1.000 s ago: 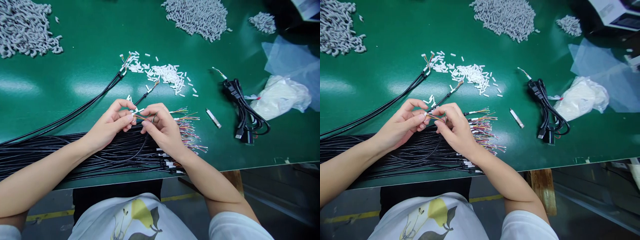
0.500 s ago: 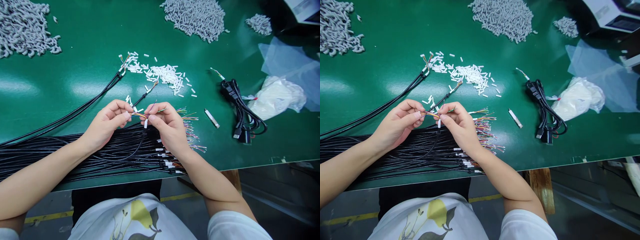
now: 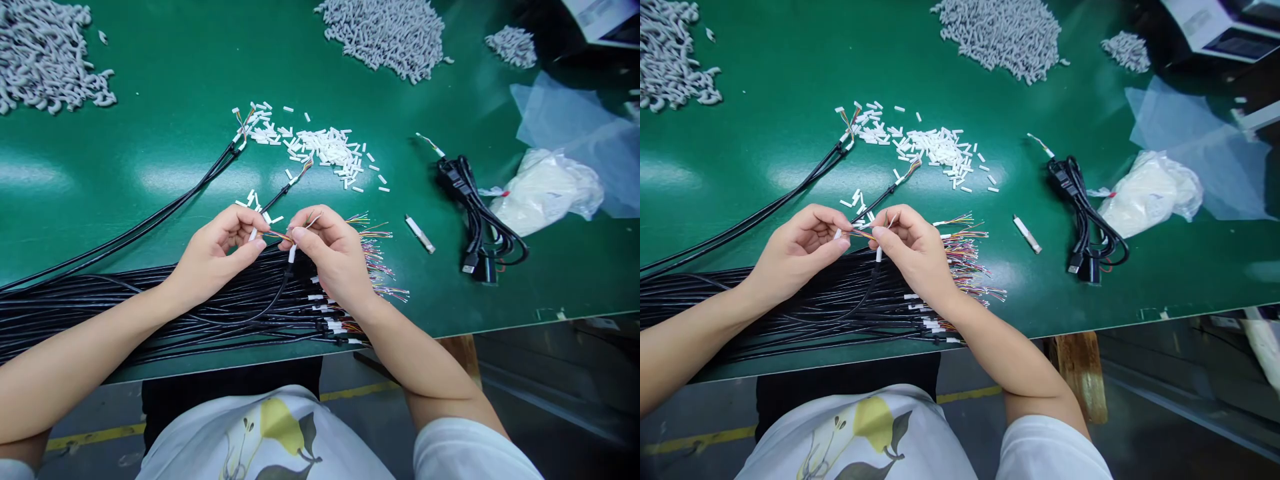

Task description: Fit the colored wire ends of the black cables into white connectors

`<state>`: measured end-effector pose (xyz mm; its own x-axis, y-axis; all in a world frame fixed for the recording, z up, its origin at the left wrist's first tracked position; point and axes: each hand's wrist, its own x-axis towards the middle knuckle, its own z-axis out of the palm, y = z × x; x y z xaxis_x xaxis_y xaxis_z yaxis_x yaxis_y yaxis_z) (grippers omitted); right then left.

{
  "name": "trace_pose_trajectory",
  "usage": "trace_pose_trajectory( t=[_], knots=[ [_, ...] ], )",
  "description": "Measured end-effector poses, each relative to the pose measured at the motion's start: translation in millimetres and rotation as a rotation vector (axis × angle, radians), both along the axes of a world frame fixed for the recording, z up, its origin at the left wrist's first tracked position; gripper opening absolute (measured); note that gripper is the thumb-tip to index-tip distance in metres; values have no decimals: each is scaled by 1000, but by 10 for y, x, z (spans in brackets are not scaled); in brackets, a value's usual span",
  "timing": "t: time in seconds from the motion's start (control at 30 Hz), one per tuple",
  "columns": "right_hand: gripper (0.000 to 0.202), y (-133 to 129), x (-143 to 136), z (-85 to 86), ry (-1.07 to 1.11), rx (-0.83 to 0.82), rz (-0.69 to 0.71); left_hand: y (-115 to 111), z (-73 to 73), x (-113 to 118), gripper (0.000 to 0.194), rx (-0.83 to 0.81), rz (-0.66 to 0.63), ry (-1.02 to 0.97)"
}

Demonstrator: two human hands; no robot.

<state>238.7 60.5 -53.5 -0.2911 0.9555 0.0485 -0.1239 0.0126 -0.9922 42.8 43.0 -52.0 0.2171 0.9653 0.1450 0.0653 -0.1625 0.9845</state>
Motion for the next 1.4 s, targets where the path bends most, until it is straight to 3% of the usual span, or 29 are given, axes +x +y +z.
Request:
trace_pose_trajectory(
  t=[0.13,0.33,0.43,0.7,0.97,1.13,1.4],
  knots=[
    [6,-9,19,18,-122,147,-23,-3,12,2,4,40,15,51],
    [22,-39,33,44,-431,720,-186,-5,17,-9,11,157,24,186],
    [25,-34,27,30,-533,873,-210,-12,22,-13,14,206,11,216],
    [27,-34,8,-16,-602,975,-290,-11,34,-17,13,219,2,206],
    [22,-53,22,-7,-652,892,-314,-52,14,-16,10,190,46,205],
    [25,-45,29,-14,-653,953,-297,-58,15,-2,17,125,85,164],
    [25,-36,33,8,-590,916,-224,-45,20,4,15,104,104,130]
  ],
)
